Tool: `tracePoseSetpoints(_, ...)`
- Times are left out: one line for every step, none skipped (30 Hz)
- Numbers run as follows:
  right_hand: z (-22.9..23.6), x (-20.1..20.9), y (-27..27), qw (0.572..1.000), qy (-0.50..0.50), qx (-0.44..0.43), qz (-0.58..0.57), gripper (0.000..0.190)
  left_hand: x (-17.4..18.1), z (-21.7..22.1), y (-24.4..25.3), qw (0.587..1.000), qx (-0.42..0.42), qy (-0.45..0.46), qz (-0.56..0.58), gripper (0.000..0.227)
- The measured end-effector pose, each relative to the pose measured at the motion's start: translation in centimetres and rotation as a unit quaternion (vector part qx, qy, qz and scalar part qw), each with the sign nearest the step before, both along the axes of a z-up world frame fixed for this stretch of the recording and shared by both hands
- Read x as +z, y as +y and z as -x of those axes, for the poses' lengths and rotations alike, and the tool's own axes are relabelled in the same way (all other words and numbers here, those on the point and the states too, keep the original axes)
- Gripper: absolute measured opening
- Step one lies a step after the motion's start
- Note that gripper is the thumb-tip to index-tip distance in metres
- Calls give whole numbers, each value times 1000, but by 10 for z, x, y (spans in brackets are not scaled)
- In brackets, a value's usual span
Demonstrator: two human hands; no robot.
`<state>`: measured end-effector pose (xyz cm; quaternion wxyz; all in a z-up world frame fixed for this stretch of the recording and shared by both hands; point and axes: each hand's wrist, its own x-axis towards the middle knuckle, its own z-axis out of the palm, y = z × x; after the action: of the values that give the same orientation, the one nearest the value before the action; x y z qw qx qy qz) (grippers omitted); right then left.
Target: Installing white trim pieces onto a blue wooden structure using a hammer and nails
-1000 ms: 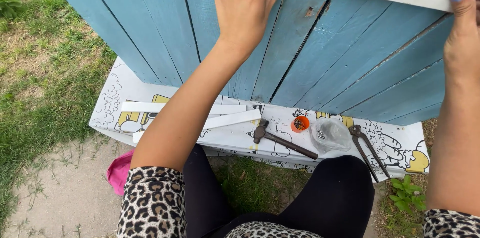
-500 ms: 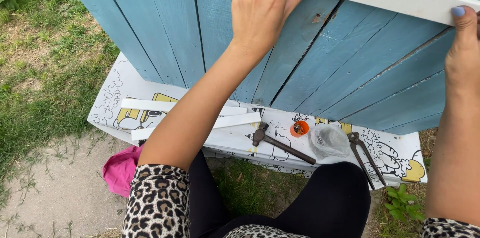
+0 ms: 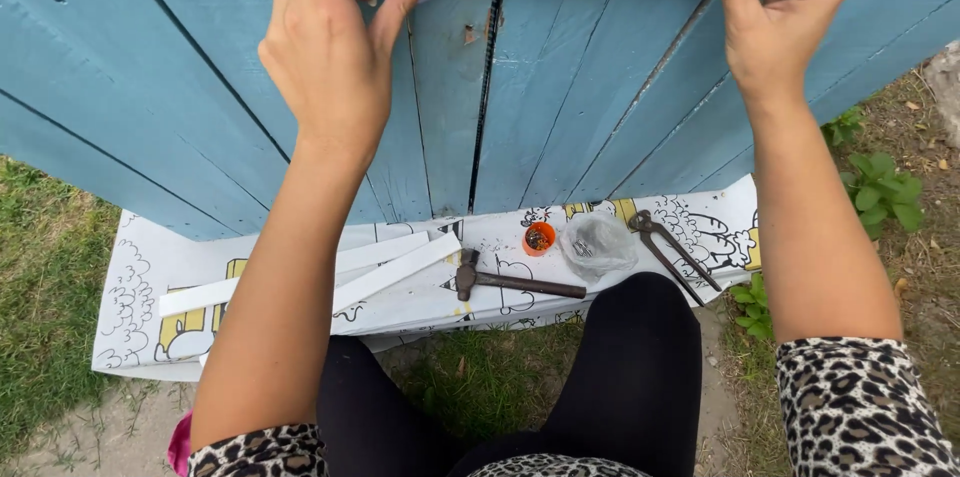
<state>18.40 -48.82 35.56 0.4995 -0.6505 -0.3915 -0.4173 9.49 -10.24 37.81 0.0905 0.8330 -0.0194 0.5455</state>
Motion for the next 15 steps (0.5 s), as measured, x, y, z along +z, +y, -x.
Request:
tracePoseSetpoints(6, 4, 3, 1000, 8, 1, 19, 28, 0, 1, 1, 1000, -11, -3, 2, 59)
tracePoseSetpoints(12, 9, 6, 999, 16, 3, 38, 28, 1, 3, 2, 1000, -21, -6, 4, 58)
tracePoseSetpoints(16, 11, 6, 999, 9, 0, 38, 28, 0, 1, 3, 1000, -24, -13, 3, 58)
tracePoseSetpoints(20, 13, 7, 998, 27, -18, 52, 32, 0, 0, 3, 1000, -19, -9, 5, 59)
tracePoseSetpoints(24, 13, 8, 996, 47, -35, 67, 38, -3, 0, 5, 1000, -12, -3, 8, 59)
tracePoseSetpoints(22, 15, 8, 996, 42, -35, 68, 38, -1, 0, 6, 1000, -13, -8, 8, 59)
tracePoseSetpoints(21, 14, 9, 996, 32, -54, 70, 38, 0, 0, 8, 1000, -16, -7, 8, 60)
tracePoseSetpoints(20, 13, 10, 994, 21, -73, 73, 38, 0, 1, 10, 1000, -20, -7, 8, 61)
tracePoseSetpoints(20, 16, 10, 995, 21, -71, 72, 38, 2, 0, 11, 1000, -18, -6, 7, 61)
tracePoseSetpoints(20, 18, 10, 994, 28, -72, 74, 37, 5, -1, 13, 1000, -26, -11, 8, 62)
tracePoseSetpoints(21, 18, 11, 994, 38, -70, 77, 36, 4, 1, 16, 999, -32, -14, 11, 63)
tracePoseSetpoints(19, 17, 3, 994, 42, -67, 78, 36, 2, -2, 10, 999, -29, -10, 11, 63)
tracePoseSetpoints(14, 15, 1, 995, 64, -38, 73, 36, 2, -1, 9, 999, -33, -14, 12, 62)
tracePoseSetpoints(10, 14, -1, 994, 85, -8, 68, 35, 2, -1, 8, 999, -36, -18, 13, 60)
tracePoseSetpoints(8, 12, -3, 994, 83, 6, 69, 35, 1, 0, 7, 999, -22, -20, 13, 60)
